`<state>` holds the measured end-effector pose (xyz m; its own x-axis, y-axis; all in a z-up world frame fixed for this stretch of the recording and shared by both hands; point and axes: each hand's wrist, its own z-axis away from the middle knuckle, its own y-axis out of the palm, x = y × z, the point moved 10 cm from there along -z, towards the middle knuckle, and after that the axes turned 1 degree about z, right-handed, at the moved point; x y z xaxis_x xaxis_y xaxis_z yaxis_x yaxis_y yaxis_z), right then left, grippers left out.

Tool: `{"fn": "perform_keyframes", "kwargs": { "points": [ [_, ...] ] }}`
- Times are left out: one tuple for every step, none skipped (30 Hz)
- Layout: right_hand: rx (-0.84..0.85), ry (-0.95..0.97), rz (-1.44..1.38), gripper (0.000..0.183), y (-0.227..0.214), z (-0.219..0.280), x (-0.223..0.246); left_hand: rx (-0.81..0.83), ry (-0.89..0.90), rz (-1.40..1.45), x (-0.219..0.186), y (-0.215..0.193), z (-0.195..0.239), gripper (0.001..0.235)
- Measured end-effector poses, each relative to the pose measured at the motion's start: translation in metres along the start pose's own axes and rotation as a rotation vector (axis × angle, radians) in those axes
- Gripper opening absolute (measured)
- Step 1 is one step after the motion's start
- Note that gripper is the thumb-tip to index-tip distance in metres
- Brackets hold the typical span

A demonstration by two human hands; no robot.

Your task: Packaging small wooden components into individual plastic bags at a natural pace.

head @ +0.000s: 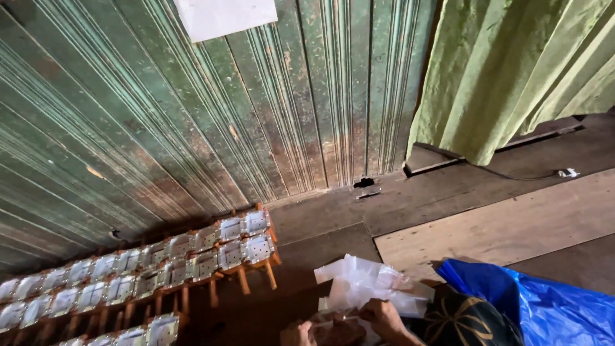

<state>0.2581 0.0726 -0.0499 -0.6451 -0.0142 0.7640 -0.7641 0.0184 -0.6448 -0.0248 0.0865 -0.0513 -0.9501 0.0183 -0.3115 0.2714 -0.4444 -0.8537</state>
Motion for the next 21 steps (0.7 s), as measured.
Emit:
{"fn": "perform_keyframes", "kwargs": {
  "points": [
    [0.005, 0.003, -0.003, 0.008, -0.003, 0.005, 0.006, 0.004, -0.005, -0.001, 0.012, 0.017, -0.004, 0.029],
    [0.040, 0.021, -0.019, 0.008, -0.003, 0.007, 0.010, -0.151, 0.058, -0.022, 0.015, 0.018, -0.008, 0.025],
    [0.076, 0.040, -0.034, 0.009, -0.004, 0.009, 0.015, -0.305, 0.122, -0.042, 0.019, 0.020, -0.010, 0.025],
    [0.080, 0.037, -0.037, 0.009, -0.007, 0.011, 0.017, -0.306, 0.117, -0.044, 0.012, 0.002, 0.005, 0.025],
    [0.140, 0.016, -0.045, 0.006, -0.005, 0.013, 0.022, -0.322, 0.156, 0.093, 0.002, -0.017, 0.021, 0.017],
    [0.197, -0.007, -0.054, 0.007, -0.003, 0.015, 0.026, -0.339, 0.197, 0.228, -0.008, -0.038, 0.036, 0.010],
    [0.199, -0.010, -0.057, 0.007, -0.006, 0.012, 0.028, -0.341, 0.194, 0.225, -0.017, -0.045, 0.037, 0.010],
    [0.149, -0.114, -0.086, 0.017, -0.013, 0.015, 0.041, -0.465, 0.399, 0.445, -0.035, -0.067, 0.054, 0.016],
    [0.098, -0.218, -0.115, 0.029, -0.019, 0.019, 0.054, -0.584, 0.606, 0.665, -0.048, -0.088, 0.074, 0.023],
    [0.100, -0.218, -0.120, 0.029, -0.018, 0.016, 0.059, -0.583, 0.603, 0.661, -0.060, -0.093, 0.081, 0.023],
    [0.098, -0.144, -0.101, 0.020, -0.016, 0.012, 0.055, -0.376, 0.421, 1.014, -0.057, -0.080, 0.070, 0.021],
    [0.095, -0.069, -0.080, 0.011, -0.016, 0.008, 0.051, -0.153, 0.217, 1.350, -0.061, -0.059, 0.066, 0.022],
    [0.096, -0.067, -0.083, 0.011, -0.019, 0.005, 0.069, -0.153, 0.214, 1.348, -0.053, -0.046, 0.055, 0.022],
    [0.138, 0.100, -0.179, 0.006, -0.019, 0.001, 0.071, -0.152, 0.094, 1.255, -0.038, -0.026, 0.042, 0.030],
    [0.176, 0.269, -0.276, 0.013, -0.018, 0.001, 0.073, -0.151, -0.023, 1.159, -0.024, -0.007, 0.030, 0.038],
    [0.176, 0.272, -0.276, 0.013, -0.013, -0.004, 0.076, -0.148, -0.024, 1.159, -0.028, -0.007, 0.029, 0.038],
    [0.152, 0.211, -0.336, 0.011, -0.011, -0.010, 0.086, -0.216, 0.011, 1.104, -0.033, -0.015, 0.029, 0.039],
    [0.127, 0.149, -0.396, 0.009, -0.009, -0.017, 0.095, -0.285, 0.046, 1.048, -0.037, -0.023, 0.028, 0.040],
    [0.125, 0.151, -0.397, 0.009, -0.002, -0.023, 0.098, -0.283, 0.047, 1.046, -0.038, -0.022, 0.023, 0.040],
    [0.108, 0.122, -0.499, 0.009, 0.002, -0.027, 0.104, -0.331, 0.172, 0.983, -0.048, -0.031, 0.022, 0.024],
    [0.089, 0.093, -0.600, 0.012, 0.007, -0.031, 0.109, -0.378, 0.295, 0.918, -0.059, -0.038, 0.023, 0.013]
  ]
}}
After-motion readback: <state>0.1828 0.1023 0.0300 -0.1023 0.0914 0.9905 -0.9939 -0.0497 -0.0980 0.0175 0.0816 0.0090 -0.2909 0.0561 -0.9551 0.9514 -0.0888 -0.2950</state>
